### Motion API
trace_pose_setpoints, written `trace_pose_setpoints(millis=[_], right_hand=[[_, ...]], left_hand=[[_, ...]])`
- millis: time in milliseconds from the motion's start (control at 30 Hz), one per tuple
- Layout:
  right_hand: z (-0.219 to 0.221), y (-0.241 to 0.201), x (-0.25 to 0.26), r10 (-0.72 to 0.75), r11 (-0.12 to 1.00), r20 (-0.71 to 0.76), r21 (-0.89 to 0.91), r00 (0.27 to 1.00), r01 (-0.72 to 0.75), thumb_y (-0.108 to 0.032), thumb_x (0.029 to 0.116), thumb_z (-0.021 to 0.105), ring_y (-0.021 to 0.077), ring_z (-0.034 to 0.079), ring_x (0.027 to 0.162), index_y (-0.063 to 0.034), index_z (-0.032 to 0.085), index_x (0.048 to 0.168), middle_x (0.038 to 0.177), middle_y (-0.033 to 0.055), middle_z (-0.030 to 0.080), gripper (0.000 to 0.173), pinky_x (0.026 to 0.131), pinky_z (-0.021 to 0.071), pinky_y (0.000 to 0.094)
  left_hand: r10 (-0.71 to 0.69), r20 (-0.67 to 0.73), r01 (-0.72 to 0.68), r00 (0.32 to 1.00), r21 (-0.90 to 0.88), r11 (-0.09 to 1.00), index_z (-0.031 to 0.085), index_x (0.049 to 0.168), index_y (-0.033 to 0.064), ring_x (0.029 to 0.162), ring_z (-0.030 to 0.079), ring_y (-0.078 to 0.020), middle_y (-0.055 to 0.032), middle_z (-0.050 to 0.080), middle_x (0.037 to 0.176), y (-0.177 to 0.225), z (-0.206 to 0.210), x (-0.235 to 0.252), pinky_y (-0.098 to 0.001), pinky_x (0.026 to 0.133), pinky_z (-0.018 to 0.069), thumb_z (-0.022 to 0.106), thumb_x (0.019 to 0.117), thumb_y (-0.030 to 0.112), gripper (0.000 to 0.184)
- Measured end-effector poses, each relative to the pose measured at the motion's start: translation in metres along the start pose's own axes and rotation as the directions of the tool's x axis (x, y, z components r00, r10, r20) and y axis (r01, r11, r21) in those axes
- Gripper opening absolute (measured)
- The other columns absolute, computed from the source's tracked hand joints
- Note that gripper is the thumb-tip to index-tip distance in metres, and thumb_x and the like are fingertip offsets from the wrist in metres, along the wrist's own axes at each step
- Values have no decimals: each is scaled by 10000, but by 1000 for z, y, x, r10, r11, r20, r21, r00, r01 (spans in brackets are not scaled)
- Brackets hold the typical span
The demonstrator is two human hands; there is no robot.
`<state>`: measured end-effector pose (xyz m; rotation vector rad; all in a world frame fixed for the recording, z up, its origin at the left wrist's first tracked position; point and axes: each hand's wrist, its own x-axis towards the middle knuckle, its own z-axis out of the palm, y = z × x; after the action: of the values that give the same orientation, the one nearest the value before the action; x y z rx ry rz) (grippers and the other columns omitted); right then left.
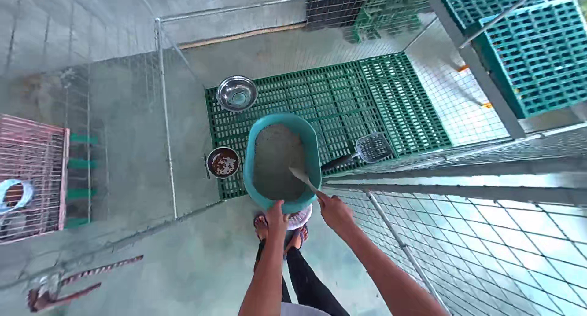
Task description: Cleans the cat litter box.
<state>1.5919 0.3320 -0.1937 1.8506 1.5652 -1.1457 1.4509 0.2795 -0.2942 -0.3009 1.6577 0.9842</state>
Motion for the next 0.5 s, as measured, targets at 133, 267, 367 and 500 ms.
trace_pose_setpoints(millis=[133, 267, 367, 500], right_hand=[[11, -27, 13, 18, 973, 74, -229, 997, -1, -115, 1084, 428, 497, 597, 1252, -89, 474, 1532, 1391, 309, 578, 452, 981, 507, 649], [13, -43, 51, -18, 959, 65, -281, 998, 35, -39, 1049, 471, 506, 550, 1304, -6, 432, 1536, 1426, 326, 538, 490, 1023, 480, 647], [6, -51, 80, 8, 949, 53, -317, 999, 9, -64, 1057, 463, 506, 560, 1295, -8, 470, 1507, 1412, 326, 553, 454, 1010, 482, 662], [17, -48, 55, 20, 926, 68, -379, 998, 7, -57, 1064, 440, 531, 581, 1250, -101, 334, 1615, 1390, 342, 561, 562, 983, 491, 671]], left_hand=[[-38, 56, 40, 998, -36, 999, 501, 1326, -81, 963, 598, -295, -260, 584, 1179, -21, -8, -20, -426, 815, 539, 583, 990, 23, 362], [-124, 89, 125, 988, -8, 992, 486, 1339, -65, 889, 609, -273, -249, 590, 1135, -35, -25, -15, -399, 761, 553, 603, 981, 30, 389], [-172, 107, 173, 979, -3, 985, 513, 1296, -50, 814, 594, -236, -215, 601, 1065, -39, -37, -3, -372, 715, 541, 599, 985, 46, 337], [-215, 143, 223, 966, -41, 974, 516, 1301, -46, 826, 618, -251, -227, 610, 1091, -33, -45, 3, -370, 711, 555, 602, 981, 51, 346]])
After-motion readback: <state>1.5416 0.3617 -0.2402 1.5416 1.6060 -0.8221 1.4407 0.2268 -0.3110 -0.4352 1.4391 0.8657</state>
